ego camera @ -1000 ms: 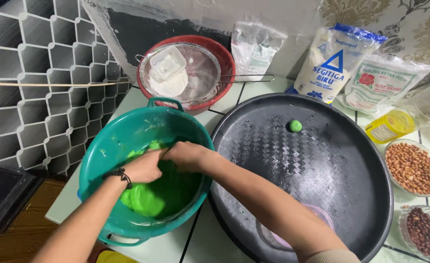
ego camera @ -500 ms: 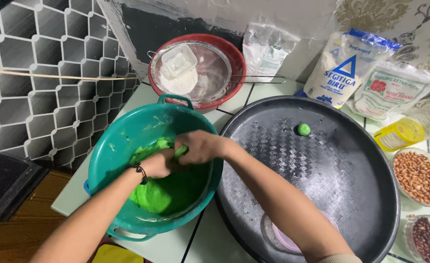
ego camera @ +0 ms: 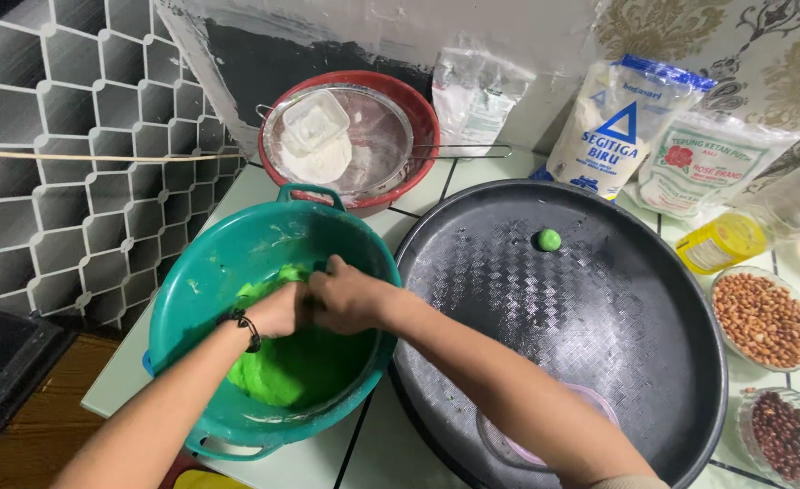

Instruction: Rolling small pieces of green dough into balls and placing them on a tray

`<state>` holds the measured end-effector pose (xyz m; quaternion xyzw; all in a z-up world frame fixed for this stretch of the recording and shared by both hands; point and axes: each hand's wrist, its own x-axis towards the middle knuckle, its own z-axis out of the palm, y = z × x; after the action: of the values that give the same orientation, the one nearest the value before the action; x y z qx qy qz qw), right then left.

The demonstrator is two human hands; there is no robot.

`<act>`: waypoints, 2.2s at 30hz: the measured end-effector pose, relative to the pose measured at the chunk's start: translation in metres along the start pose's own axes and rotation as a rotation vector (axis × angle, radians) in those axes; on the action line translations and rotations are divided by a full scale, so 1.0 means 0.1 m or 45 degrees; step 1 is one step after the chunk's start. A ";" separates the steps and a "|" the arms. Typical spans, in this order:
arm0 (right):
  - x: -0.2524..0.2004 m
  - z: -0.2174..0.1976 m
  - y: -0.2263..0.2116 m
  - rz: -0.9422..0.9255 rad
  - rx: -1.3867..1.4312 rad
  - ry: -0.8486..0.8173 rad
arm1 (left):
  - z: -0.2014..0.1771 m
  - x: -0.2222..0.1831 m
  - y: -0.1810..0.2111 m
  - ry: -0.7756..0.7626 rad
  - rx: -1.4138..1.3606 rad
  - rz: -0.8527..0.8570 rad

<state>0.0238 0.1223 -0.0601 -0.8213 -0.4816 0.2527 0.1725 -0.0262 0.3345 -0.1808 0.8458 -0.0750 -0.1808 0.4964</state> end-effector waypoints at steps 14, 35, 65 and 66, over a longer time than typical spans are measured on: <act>-0.05 -0.17 -0.11 0.050 -0.003 0.031 | 0.03 -0.17 0.41 0.029 0.246 -0.184; -0.22 -0.40 -0.20 0.139 0.460 0.302 | 0.00 -0.23 0.28 0.145 0.766 0.233; -3.90 -0.94 0.64 -0.007 1.512 1.084 | 1.86 0.90 4.14 0.122 0.367 0.930; -3.96 -0.90 0.71 0.001 1.517 1.093 | 1.95 0.92 4.18 0.110 0.365 0.930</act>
<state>-0.0349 -0.2628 0.0743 -0.6149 -0.1523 0.1278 0.7631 0.0071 -0.0593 0.0737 0.8309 -0.3747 0.0557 0.4075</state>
